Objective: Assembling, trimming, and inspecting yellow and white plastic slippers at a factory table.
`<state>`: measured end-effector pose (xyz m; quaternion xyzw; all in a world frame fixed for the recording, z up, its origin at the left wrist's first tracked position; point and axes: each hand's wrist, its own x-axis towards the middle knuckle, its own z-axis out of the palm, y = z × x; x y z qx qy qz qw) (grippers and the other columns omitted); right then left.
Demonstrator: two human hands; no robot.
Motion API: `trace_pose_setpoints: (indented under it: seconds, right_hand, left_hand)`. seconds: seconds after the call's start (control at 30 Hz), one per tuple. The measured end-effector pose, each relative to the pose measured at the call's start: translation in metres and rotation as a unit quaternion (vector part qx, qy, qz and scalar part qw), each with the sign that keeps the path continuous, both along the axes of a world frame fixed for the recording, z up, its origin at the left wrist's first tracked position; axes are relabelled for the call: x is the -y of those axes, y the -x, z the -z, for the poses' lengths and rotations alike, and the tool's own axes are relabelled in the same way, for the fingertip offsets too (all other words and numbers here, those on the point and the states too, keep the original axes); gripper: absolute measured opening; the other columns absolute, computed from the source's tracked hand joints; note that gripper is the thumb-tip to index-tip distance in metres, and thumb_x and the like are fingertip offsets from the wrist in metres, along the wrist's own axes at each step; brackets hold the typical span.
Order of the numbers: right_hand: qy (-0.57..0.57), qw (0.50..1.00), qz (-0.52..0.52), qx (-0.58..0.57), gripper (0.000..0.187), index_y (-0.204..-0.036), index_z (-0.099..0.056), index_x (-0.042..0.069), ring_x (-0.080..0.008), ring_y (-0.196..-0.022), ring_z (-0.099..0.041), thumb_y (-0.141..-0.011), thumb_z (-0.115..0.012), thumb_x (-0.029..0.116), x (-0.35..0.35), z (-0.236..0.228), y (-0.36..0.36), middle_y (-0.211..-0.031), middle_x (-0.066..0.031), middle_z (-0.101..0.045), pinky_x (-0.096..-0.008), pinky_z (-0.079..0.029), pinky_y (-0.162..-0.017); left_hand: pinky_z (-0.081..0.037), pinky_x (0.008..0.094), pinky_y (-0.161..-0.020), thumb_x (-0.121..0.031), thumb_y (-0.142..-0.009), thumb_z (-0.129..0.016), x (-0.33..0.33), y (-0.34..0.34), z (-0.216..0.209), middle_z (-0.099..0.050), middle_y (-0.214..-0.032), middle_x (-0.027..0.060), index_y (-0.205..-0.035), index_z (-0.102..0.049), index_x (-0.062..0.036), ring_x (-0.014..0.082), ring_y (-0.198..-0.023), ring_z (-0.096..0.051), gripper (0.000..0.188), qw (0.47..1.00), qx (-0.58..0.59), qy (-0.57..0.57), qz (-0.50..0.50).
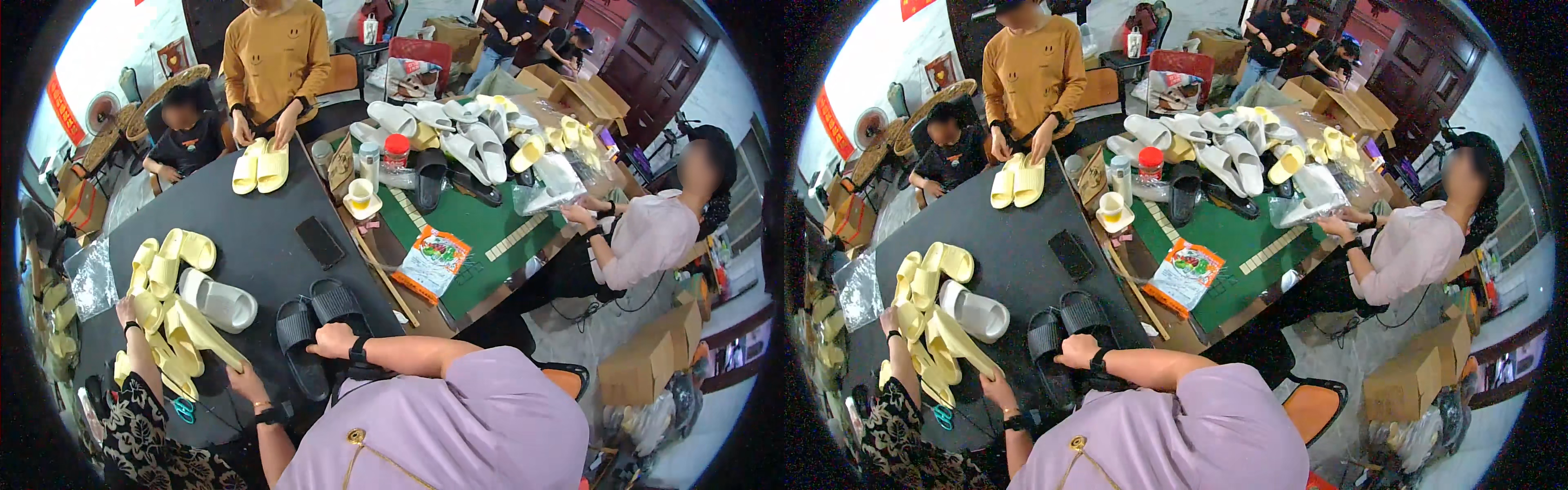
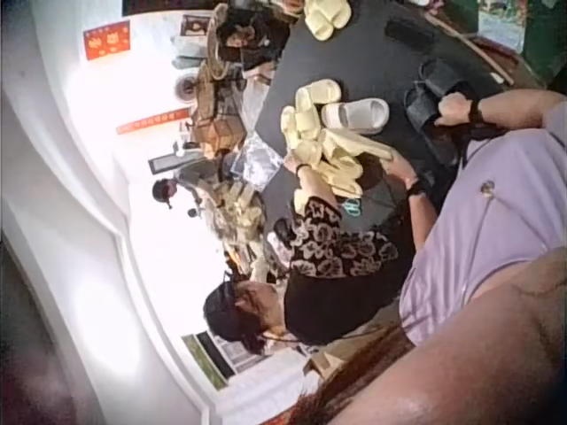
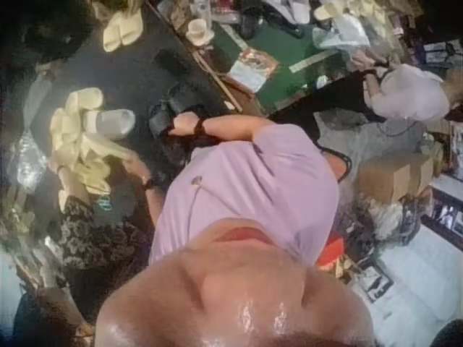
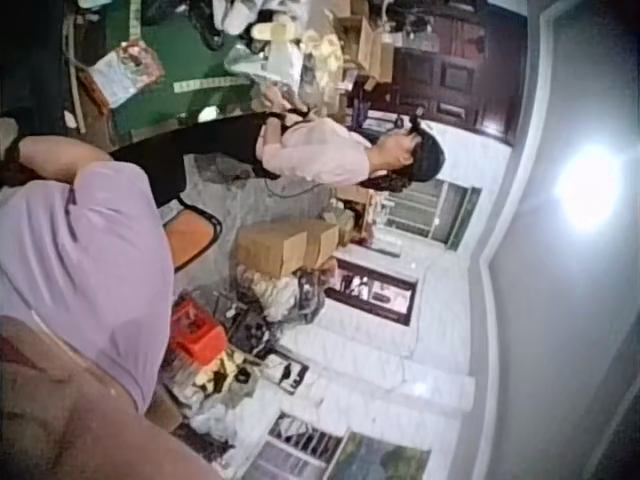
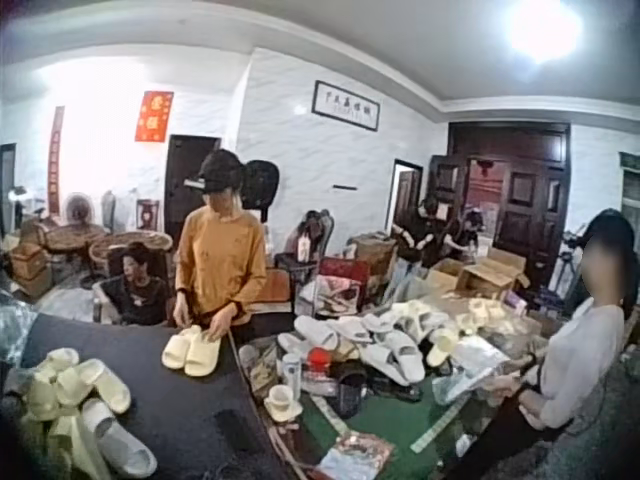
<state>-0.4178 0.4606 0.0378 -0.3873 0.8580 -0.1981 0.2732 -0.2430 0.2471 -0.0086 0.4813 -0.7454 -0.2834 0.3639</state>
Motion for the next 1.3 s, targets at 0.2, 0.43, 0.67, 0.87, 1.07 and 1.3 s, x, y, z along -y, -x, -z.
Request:
trace_pose_setpoints:
  seconds: [0.2,0.43,0.67,0.87,1.07,1.3]
  right_hand:
    - [-0.054,0.998,0.017,0.0,0.059,-0.083,-0.073,0.001,-0.0369,-0.082,-0.069,-0.076,-0.064,0.059,-0.007,-0.027,0.008,-0.086,-0.0213,-0.07,-0.0456,-0.055,-0.072]
    - [-0.069,0.996,0.055,0.002,0.074,-0.087,-0.07,-0.007,-0.0394,-0.085,-0.068,-0.071,-0.069,0.066,0.011,-0.034,0.002,-0.089,-0.0278,-0.068,-0.0442,-0.054,-0.075]
    - [-0.067,0.993,0.09,-0.027,0.045,-0.089,-0.071,-0.003,-0.0414,-0.087,-0.067,-0.081,-0.063,0.04,0.032,-0.003,0.013,-0.092,-0.0262,-0.068,-0.0463,-0.054,-0.079]
    - [-0.007,0.976,0.213,-0.043,0.032,-0.086,-0.068,-0.004,-0.0441,-0.089,-0.065,-0.076,-0.062,0.026,0.006,-0.025,0.054,-0.092,-0.0283,-0.066,-0.0493,-0.052,-0.08]
    - [0.041,0.921,0.357,-0.149,0.041,-0.084,-0.068,-0.008,-0.0471,-0.091,-0.062,-0.074,-0.062,0.031,-0.089,-0.026,0.164,-0.089,-0.0328,-0.063,-0.0497,-0.049,-0.083]
    - [0.153,0.857,0.463,-0.169,0.06,-0.12,-0.056,-0.007,-0.0364,-0.098,-0.064,-0.083,-0.066,0.039,-0.194,-0.035,0.26,-0.109,-0.023,-0.065,-0.0419,-0.049,-0.085]
  left_hand:
    - [-0.048,0.0406,-0.072,-0.01,-0.078,-0.067,-0.076,-0.01,-0.049,-0.063,-0.084,0.0178,-0.093,-0.062,0.0026,0.033,-0.077,-0.062,0.02,0.986,0.009,-0.08,0.147]
    - [-0.049,0.0426,-0.069,-0.017,-0.073,-0.068,-0.08,-0.031,-0.058,-0.061,-0.082,0.0189,-0.086,-0.059,-0.0011,0.0383,-0.08,-0.061,0.022,0.946,0.129,-0.078,0.287]
    - [-0.049,0.0413,-0.063,-0.026,-0.073,-0.076,-0.047,-0.029,-0.064,-0.06,-0.074,0.0179,-0.079,-0.058,0.0009,0.0345,-0.069,-0.061,0.033,0.939,0.113,-0.163,0.282]
    - [-0.049,0.0321,-0.062,-0.015,-0.078,-0.077,-0.028,-0.01,-0.043,-0.064,-0.078,0.0113,-0.097,-0.058,0.0028,0.0166,-0.067,-0.06,0.032,0.961,-0.003,-0.175,0.215]
    - [-0.046,0.0314,-0.061,-0.015,-0.079,-0.073,-0.027,0.004,-0.048,-0.06,-0.075,0.0113,-0.095,-0.058,0.004,0.0157,-0.064,-0.053,0.029,0.948,0.057,-0.157,0.272]
    - [-0.043,0.0308,-0.06,-0.017,-0.079,-0.072,-0.045,0.015,-0.055,-0.056,-0.071,0.0069,-0.095,-0.061,0.0047,0.0139,-0.064,-0.049,0.029,0.915,0.001,-0.191,0.355]
